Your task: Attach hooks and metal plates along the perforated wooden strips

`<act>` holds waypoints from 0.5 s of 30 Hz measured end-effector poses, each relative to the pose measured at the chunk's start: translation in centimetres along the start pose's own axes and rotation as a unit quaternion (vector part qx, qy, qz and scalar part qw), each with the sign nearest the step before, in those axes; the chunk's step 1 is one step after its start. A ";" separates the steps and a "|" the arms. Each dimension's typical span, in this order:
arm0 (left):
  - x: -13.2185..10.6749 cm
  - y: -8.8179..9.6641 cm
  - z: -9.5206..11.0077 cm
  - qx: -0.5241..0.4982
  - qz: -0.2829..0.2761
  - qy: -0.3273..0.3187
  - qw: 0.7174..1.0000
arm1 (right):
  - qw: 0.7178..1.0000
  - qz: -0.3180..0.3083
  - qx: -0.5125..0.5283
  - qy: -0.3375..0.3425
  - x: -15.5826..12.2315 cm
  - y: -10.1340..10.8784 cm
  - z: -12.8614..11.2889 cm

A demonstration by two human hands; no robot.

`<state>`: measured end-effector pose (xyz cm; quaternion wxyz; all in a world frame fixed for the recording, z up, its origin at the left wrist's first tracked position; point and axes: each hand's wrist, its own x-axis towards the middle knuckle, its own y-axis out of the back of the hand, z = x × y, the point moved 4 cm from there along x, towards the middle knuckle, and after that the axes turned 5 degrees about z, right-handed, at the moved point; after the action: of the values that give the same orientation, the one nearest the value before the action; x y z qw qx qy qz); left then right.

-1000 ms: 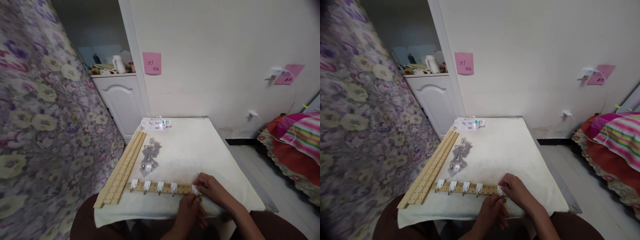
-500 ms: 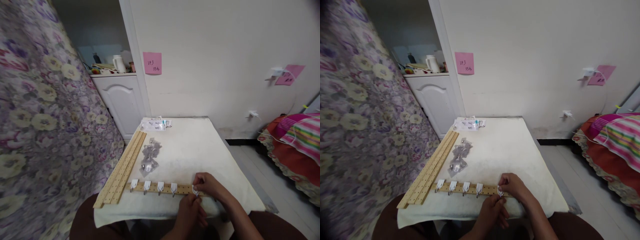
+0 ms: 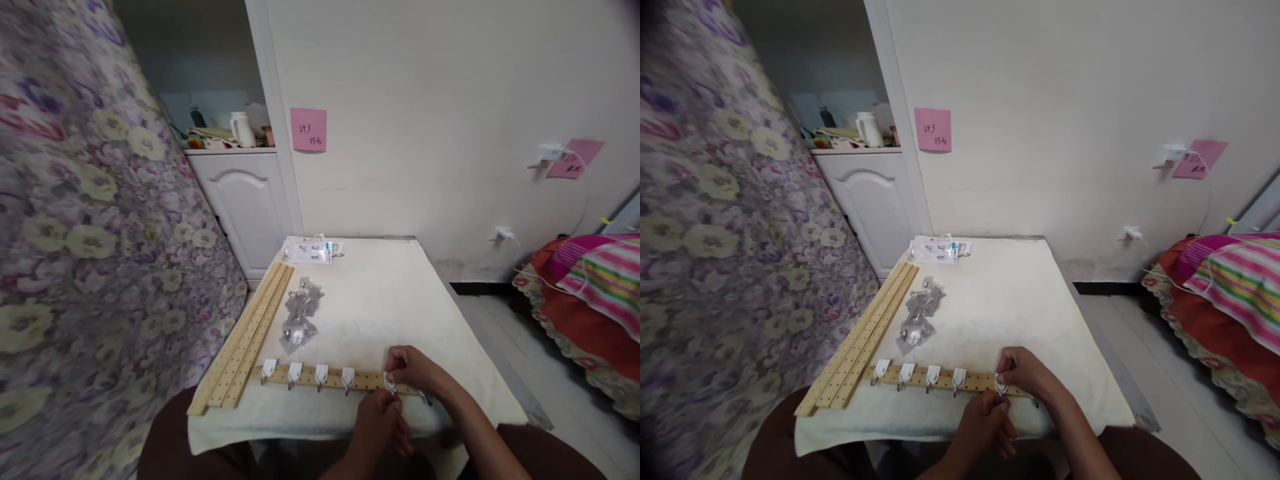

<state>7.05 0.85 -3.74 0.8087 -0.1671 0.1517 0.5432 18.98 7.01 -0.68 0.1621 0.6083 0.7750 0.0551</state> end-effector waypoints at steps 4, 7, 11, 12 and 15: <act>-0.4 0.5 0.0 0.000 0.010 0.005 1.000 | 1.000 0.000 -0.008 0.013 -0.3 0.1 -0.1; -0.5 0.7 -0.1 0.001 0.018 0.009 1.000 | 1.000 0.005 -0.020 0.021 -0.6 0.3 -0.2; -0.5 0.9 -0.2 -0.004 0.016 0.018 1.000 | 0.997 0.043 -0.052 0.037 -0.8 1.5 -0.3; -0.6 1.1 -0.2 -0.003 0.015 0.016 1.000 | 0.995 0.058 -0.063 0.046 -0.8 2.1 -0.4; -0.9 1.7 -0.3 -0.006 0.009 0.020 1.000 | 0.990 0.094 -0.072 0.074 -0.6 4.0 -1.1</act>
<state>5.10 0.63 -3.79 0.7997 -0.1814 0.1656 0.5478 22.43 7.59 1.57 0.1418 0.6595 0.7183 0.1702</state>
